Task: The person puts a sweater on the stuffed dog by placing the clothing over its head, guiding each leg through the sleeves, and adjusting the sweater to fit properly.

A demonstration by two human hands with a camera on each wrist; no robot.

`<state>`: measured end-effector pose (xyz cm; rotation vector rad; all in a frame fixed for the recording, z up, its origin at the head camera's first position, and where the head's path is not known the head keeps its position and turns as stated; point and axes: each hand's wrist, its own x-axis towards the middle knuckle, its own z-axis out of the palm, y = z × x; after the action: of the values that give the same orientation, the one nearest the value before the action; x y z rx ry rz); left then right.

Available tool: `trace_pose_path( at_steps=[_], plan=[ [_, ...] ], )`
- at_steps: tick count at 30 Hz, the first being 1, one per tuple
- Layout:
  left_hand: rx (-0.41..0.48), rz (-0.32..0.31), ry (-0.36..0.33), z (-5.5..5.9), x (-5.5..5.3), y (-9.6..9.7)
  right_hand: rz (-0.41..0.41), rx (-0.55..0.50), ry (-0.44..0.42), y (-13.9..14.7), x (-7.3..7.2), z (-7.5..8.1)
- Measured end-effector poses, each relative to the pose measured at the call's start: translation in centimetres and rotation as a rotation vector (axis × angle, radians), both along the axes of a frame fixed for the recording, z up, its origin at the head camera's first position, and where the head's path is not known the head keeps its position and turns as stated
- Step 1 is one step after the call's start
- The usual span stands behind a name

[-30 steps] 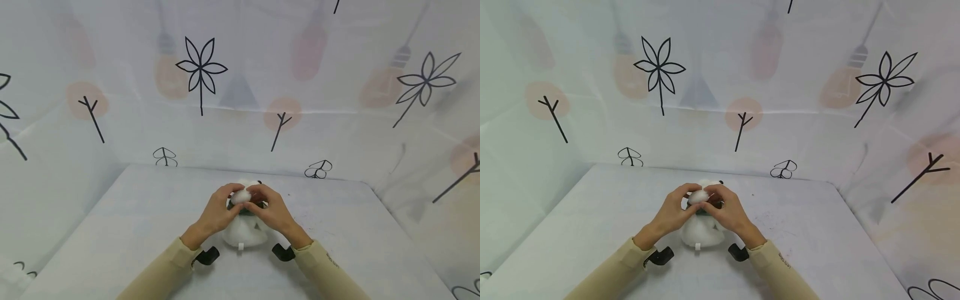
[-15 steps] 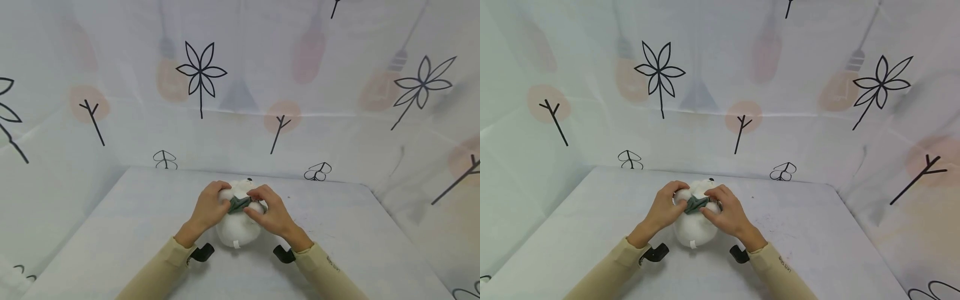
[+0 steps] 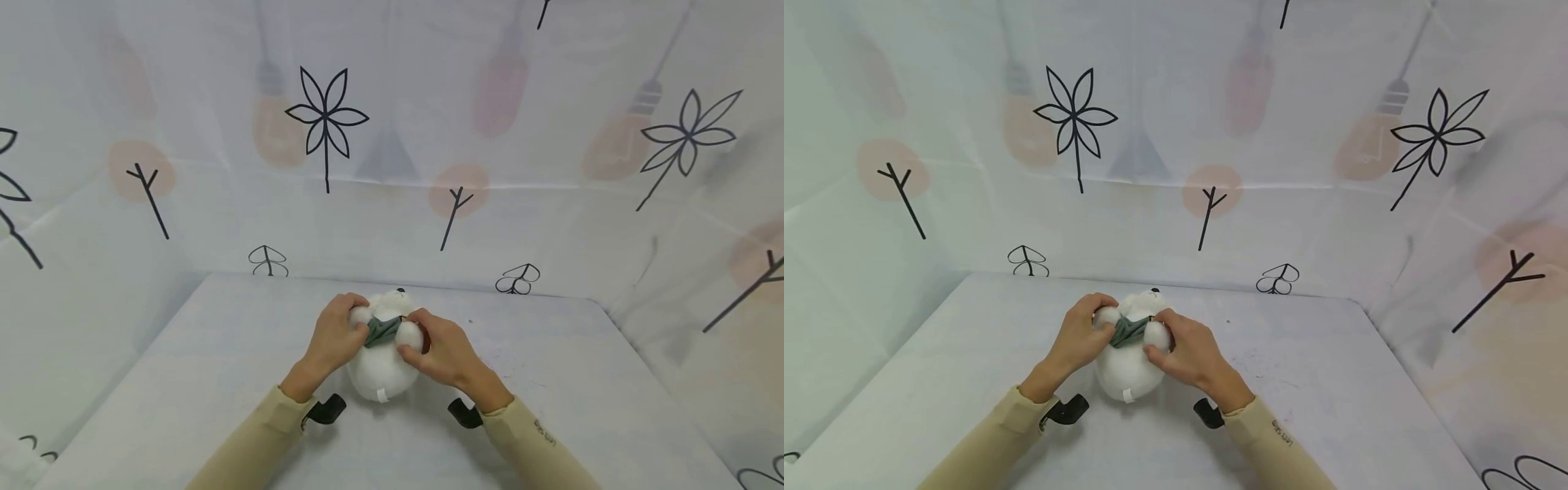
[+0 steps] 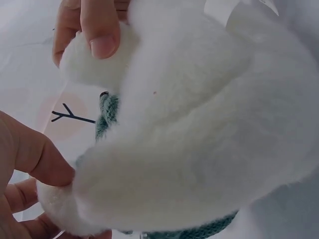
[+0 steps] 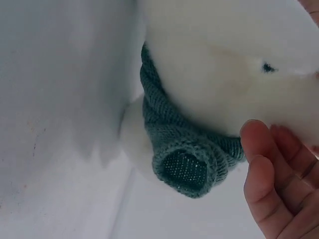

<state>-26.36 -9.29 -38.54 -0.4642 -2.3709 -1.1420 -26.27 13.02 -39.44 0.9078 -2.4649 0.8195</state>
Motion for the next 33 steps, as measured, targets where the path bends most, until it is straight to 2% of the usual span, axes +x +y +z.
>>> trace_pose_path(
  at_steps=[7, 13, 19, 24, 26, 28, 33],
  plan=[
    [0.030, -0.029, -0.042, 0.1, 0.2, 0.3, 0.020, -0.096, 0.013, 0.6, -0.5, 0.5],
    [-0.018, -0.139, -0.069, -0.1, 0.7, 0.9, 0.028, -0.160, 0.059, 1.0, -0.7, 0.7],
    [-0.029, -0.274, -0.002, -0.1, 0.8, 1.4, 0.142, -0.176, -0.040, 0.6, -0.7, 0.7],
    [-0.021, -0.313, 0.028, 0.1, 1.0, 1.6, 0.195, -0.238, -0.160, 0.8, -0.8, 0.7],
    [-0.019, -0.311, 0.026, 0.2, 1.1, 1.7, 0.179, -0.281, -0.217, 1.0, -1.0, 0.6],
    [-0.017, -0.311, 0.015, 0.2, 1.2, 1.7, 0.129, -0.314, -0.270, 1.2, -1.3, 0.4],
    [-0.022, -0.322, -0.021, 0.2, 1.5, 1.9, 0.002, -0.315, -0.346, 1.3, -1.9, -0.3]
  ],
)
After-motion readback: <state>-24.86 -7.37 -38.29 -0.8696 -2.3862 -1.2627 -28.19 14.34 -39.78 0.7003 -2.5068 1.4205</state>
